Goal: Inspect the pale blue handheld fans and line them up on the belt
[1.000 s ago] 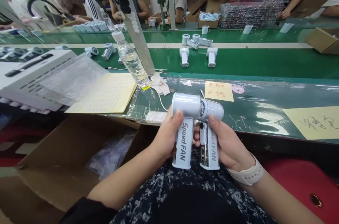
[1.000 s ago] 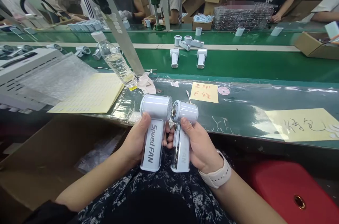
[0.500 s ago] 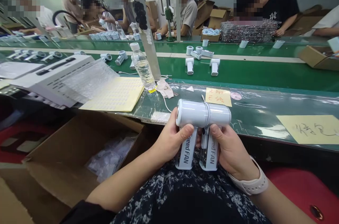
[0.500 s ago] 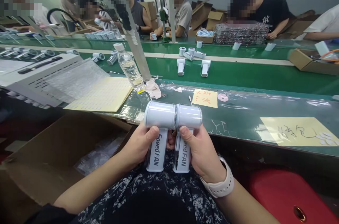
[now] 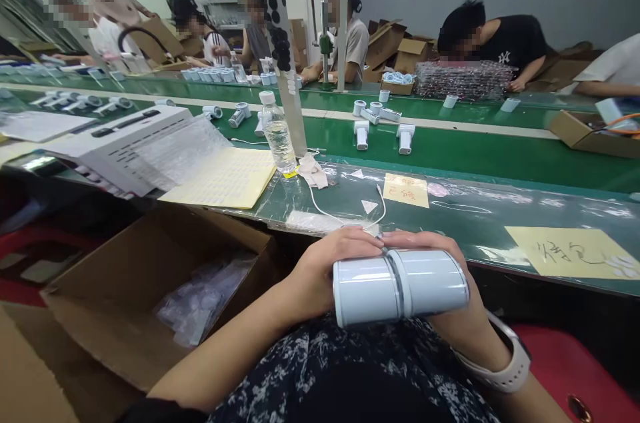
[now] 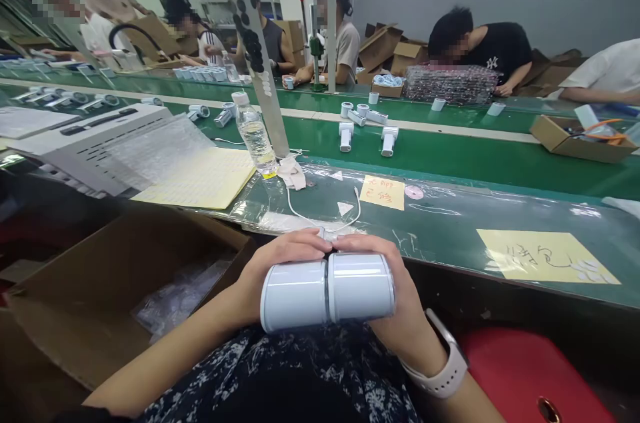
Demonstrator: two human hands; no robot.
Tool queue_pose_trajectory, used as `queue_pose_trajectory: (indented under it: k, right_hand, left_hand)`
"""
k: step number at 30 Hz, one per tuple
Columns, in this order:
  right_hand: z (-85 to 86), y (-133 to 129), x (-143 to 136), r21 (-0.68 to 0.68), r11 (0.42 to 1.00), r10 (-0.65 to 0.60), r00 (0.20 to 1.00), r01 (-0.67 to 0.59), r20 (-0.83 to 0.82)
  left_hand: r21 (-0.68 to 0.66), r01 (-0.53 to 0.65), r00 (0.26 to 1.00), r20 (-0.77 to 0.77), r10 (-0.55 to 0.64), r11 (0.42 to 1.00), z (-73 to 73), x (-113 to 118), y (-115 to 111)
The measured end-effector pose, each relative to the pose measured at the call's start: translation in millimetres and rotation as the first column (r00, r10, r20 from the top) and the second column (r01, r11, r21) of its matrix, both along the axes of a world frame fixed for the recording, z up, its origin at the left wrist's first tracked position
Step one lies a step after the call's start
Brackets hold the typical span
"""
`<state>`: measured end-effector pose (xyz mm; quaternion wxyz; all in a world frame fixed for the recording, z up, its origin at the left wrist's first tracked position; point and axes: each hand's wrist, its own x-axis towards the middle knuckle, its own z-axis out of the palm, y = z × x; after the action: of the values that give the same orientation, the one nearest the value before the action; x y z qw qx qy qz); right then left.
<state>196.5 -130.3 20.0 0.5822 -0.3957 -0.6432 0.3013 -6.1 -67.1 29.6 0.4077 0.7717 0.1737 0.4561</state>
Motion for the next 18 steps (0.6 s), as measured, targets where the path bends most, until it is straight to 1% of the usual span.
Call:
queue_pose_trajectory:
  k: [1, 3, 6, 7, 9, 11, 12, 13, 15, 16, 17, 18]
  right_hand:
    - [0.1, -1.1, 1.8, 0.020, 1.000, 0.004, 1.000, -0.004, 0.009]
    - [-1.0, -1.1, 7.3, 0.017, 1.000, 0.007, 0.999, -0.008, 0.039]
    - [-5.9, 5.7, 19.9, -0.035, 0.999, 0.020, 0.996, -0.018, 0.084]
    - [-8.0, 10.0, 24.1, -0.078, 0.997, 0.023, 0.996, -0.017, 0.089]
    - [-12.0, 21.7, 30.1, -0.211, 0.977, -0.009, 0.998, 0.021, 0.062]
    - [-15.1, 35.6, 30.7, -0.343, 0.936, -0.072, 0.997, 0.076, 0.026]
    - [-16.4, 42.8, 28.6, -0.385, 0.920, -0.072, 0.997, 0.069, 0.007]
    - [-17.5, 49.7, 25.2, -0.412, 0.911, -0.030, 0.999, 0.020, -0.018]
    - [-18.3, 62.7, 15.2, -0.422, 0.891, 0.148, 0.986, -0.164, -0.070]
    - [-17.8, 68.8, 9.9, -0.419, 0.872, 0.238, 0.967, -0.255, -0.093]
    - [-16.2, 74.8, 5.3, -0.415, 0.852, 0.299, 0.947, -0.319, -0.114]
    - [-13.7, 80.8, 2.6, -0.414, 0.843, 0.322, 0.939, -0.343, -0.121]
  left_hand:
    - [0.035, 0.004, 1.000, 0.008, -0.005, 0.999, -0.7, 2.0, 0.7]
    - [0.066, -0.001, 1.000, 0.000, 0.001, 0.998, 0.2, 5.9, 3.3]
    - [0.059, 0.014, 0.996, -0.088, -0.009, 0.998, 4.6, 8.9, 11.9]
    - [0.054, 0.025, 0.994, -0.111, -0.019, 0.998, 5.5, 9.1, 16.2]
    - [0.052, 0.055, 0.994, -0.101, -0.049, 0.997, 5.0, 9.6, 26.5]
    - [0.056, 0.063, 0.998, -0.036, -0.061, 0.996, 1.6, 12.3, 38.0]
    - [0.061, 0.039, 0.999, -0.001, -0.039, 0.997, -0.7, 15.0, 43.6]
    - [0.073, 0.001, 1.000, 0.028, -0.003, 0.997, -3.0, 18.8, 48.9]
    - [0.080, -0.086, 0.995, 0.051, 0.082, 0.993, -7.0, 29.5, 58.0]
    - [0.066, -0.124, 0.991, 0.053, 0.121, 0.990, -8.6, 35.8, 61.9]
    - [0.040, -0.154, 0.987, 0.052, 0.152, 0.987, -10.1, 42.3, 65.6]
    - [0.004, -0.175, 0.984, 0.048, 0.174, 0.985, -11.6, 48.6, 69.5]
